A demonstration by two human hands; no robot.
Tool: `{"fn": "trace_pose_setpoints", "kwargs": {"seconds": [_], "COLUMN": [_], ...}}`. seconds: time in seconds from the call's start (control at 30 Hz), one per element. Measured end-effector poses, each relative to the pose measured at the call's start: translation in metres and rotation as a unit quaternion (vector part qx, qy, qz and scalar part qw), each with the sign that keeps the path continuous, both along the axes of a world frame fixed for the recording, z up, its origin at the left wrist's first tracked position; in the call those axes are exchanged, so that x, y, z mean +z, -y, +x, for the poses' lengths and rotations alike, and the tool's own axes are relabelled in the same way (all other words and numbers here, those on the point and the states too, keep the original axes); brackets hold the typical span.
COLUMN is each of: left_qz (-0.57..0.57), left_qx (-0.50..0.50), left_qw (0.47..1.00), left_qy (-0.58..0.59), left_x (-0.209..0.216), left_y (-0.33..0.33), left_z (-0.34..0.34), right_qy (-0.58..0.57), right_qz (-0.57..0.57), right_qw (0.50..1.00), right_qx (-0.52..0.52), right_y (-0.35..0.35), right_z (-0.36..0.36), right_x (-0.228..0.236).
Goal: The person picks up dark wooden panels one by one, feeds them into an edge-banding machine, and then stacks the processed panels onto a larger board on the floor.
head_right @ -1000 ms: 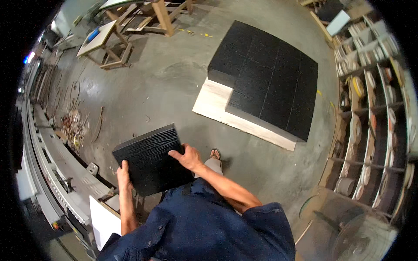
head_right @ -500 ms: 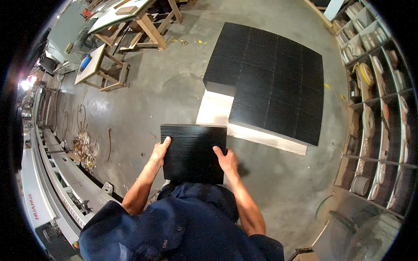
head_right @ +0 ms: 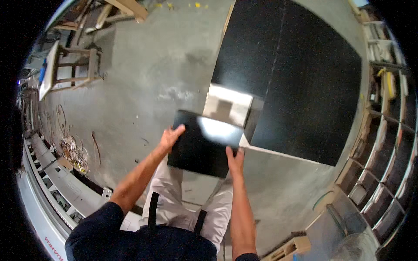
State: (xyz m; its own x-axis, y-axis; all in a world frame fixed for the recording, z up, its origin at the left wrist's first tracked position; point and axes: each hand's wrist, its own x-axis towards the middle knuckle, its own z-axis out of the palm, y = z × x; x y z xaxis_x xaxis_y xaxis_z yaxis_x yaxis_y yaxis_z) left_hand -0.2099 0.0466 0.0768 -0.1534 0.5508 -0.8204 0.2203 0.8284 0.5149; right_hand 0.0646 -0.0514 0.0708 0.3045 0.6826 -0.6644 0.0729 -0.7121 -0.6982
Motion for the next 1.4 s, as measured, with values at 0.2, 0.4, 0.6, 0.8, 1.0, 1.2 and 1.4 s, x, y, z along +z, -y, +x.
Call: {"fn": "trace_pose_setpoints", "kwargs": {"seconds": [0.2,0.4,0.6,0.8,1.0,1.2,1.4], "left_qz": [-0.063,-0.054,-0.103,-0.042,-0.043,0.021,-0.001], "left_qx": [-0.001,-0.001,0.038,0.056,0.022,-0.102,-0.082], "left_qw": [0.996,0.998,0.993,0.995,0.999,0.992,0.996], "left_qy": [-0.060,0.028,0.041,0.068,-0.010,-0.078,-0.019], "left_x": [-0.144,-0.223,-0.261,-0.263,-0.261,-0.237,-0.224], "left_y": [-0.067,-0.108,-0.116,-0.110,-0.112,-0.103,-0.106], "left_z": [-0.001,0.008,0.027,0.042,0.051,0.056,0.089], "right_qy": [0.020,0.020,0.140,-0.002,-0.310,-0.288,-0.256], "right_qz": [-0.136,-0.076,-0.075,-0.149,-0.102,-0.087,-0.089], "right_qw": [0.990,0.997,0.987,0.887,0.746,0.758,0.740], "right_qx": [0.023,-0.015,-0.018,-0.436,-0.580,-0.579,-0.615], "right_y": [-0.092,-0.109,-0.096,-0.040,-0.027,-0.027,-0.024], "right_z": [-0.002,0.005,0.005,-0.043,-0.058,-0.055,-0.032], "right_x": [-0.133,-0.226,-0.225,-0.205,-0.234,-0.235,-0.238]}}
